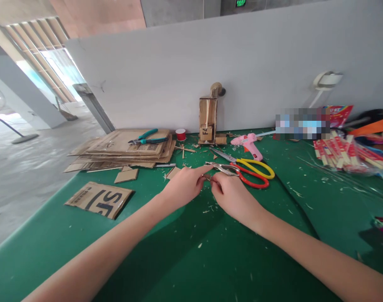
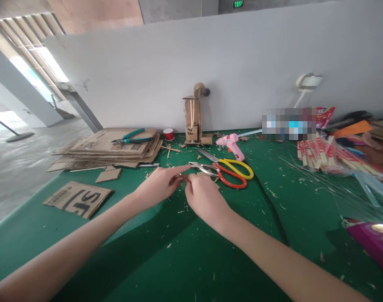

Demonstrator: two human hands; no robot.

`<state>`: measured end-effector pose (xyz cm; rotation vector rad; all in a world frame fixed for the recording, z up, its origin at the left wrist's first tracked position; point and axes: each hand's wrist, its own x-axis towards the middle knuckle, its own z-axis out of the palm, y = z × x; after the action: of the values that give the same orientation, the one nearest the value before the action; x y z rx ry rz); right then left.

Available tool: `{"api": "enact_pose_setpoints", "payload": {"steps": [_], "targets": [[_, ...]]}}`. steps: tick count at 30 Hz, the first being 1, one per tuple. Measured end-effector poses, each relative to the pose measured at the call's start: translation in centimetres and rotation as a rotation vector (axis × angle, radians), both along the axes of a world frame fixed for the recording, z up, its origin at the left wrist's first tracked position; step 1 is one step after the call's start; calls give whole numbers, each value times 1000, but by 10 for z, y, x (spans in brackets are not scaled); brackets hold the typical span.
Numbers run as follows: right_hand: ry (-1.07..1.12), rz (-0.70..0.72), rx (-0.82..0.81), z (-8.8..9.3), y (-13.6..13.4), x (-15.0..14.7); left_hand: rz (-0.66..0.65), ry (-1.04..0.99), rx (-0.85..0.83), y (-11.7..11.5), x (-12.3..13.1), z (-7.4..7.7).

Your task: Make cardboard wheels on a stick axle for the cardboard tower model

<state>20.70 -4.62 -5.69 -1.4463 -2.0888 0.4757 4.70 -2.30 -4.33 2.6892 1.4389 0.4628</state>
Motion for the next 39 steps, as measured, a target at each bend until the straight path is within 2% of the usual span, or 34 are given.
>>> {"api": "enact_pose_setpoints", "payload": {"steps": [4, 8, 11, 15, 19, 26, 28, 30, 33, 35, 36, 37, 39], "targets": [[-151, 41, 90, 3, 3, 7, -65, 151, 49, 2, -6, 5], [-127, 61, 80, 7, 4, 10, -181, 78, 142, 7, -8, 1], [-101, 75, 51, 8, 3, 10, -289, 74, 134, 13, -11, -4], [-107, 78, 40, 8, 4, 14, -249, 116, 97, 21, -17, -10], [-153, 103, 90, 10, 5, 17, -199, 47, 95, 26, -22, -12], [-484, 139, 228, 10, -6, 8, -212, 152, 154, 24, -22, -12], [-415, 118, 207, 10, -6, 7, -210, 134, 179, 22, -20, -12], [-217, 73, 103, 12, -3, 7, -182, 47, 178, 20, -18, -13], [198, 30, -232, 16, 3, 11, -196, -92, 119, 20, -17, -15], [433, 0, -455, 17, 7, 13, -255, -113, 102, 22, -19, -16], [500, -16, -517, 18, 8, 14, -267, -101, 114, 24, -21, -16], [520, -25, -531, 17, 8, 15, -260, -85, 132, 26, -23, -16], [417, 0, -416, 16, 8, 16, -211, -66, 148, 30, -27, -15]]}}
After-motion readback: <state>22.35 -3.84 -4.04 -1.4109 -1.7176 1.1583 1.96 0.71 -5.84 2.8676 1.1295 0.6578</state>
